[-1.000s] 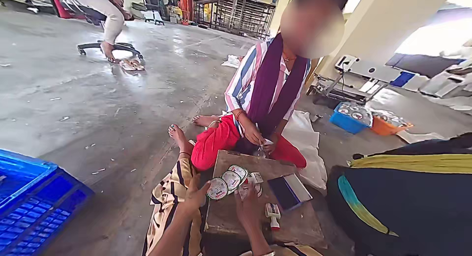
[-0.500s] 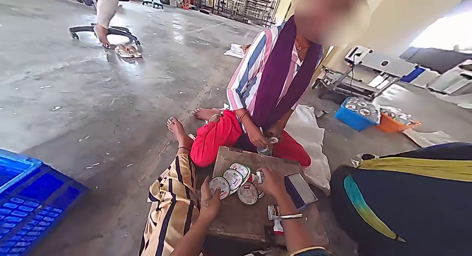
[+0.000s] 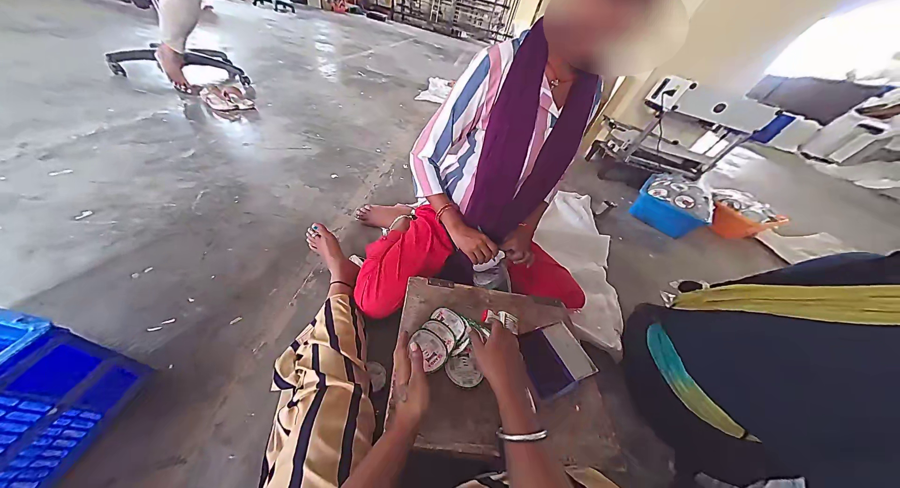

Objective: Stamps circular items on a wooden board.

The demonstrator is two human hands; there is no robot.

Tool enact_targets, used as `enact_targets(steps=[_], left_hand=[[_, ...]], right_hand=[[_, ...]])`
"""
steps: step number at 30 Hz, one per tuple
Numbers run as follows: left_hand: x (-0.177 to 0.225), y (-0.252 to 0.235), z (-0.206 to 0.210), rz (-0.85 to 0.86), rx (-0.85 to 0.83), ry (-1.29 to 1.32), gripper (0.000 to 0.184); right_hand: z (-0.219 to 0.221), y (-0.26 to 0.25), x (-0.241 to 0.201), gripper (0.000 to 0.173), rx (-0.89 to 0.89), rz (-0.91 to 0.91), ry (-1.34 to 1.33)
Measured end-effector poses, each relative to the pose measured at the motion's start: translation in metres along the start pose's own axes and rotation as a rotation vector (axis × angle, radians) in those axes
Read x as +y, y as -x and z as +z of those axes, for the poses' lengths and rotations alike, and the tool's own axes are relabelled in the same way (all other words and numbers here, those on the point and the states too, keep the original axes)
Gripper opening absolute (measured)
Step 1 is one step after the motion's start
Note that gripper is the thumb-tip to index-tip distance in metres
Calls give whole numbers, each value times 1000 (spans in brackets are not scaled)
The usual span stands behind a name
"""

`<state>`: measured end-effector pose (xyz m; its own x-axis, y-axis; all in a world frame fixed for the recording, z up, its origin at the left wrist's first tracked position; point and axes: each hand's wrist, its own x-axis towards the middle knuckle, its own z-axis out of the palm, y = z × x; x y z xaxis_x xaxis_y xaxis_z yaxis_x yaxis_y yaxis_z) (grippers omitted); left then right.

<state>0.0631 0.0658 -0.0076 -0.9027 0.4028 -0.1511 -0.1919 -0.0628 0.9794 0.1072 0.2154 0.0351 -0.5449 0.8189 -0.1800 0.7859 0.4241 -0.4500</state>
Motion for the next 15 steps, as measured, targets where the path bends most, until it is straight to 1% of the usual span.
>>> enact_targets(steps=[3,6,8,10,12,14,15], left_hand=[[-5,-3,2,12,-33,42,64],[-5,-1,6,8,-65,81,64],[-1,0,5,3,-92,93,64],[4,-2,1,14,-112,86,67],[4,-14,-5,52,-109,63,71],[2,-33,-5,74,-106,40,72],[4,-39,-3,66,-118,26,69]], right_hand=[[23,2,2,74,54,27,-11],[30,11,-13,74,-16,-69,-92],[34,9,-12,68,14,-113,-313],[36,1,-2,62,69,-69,-494],[34,-1,5,63,74,10,-521],[35,1,3,69,62,26,-487],[37,4,-1,72,50,13,-457]])
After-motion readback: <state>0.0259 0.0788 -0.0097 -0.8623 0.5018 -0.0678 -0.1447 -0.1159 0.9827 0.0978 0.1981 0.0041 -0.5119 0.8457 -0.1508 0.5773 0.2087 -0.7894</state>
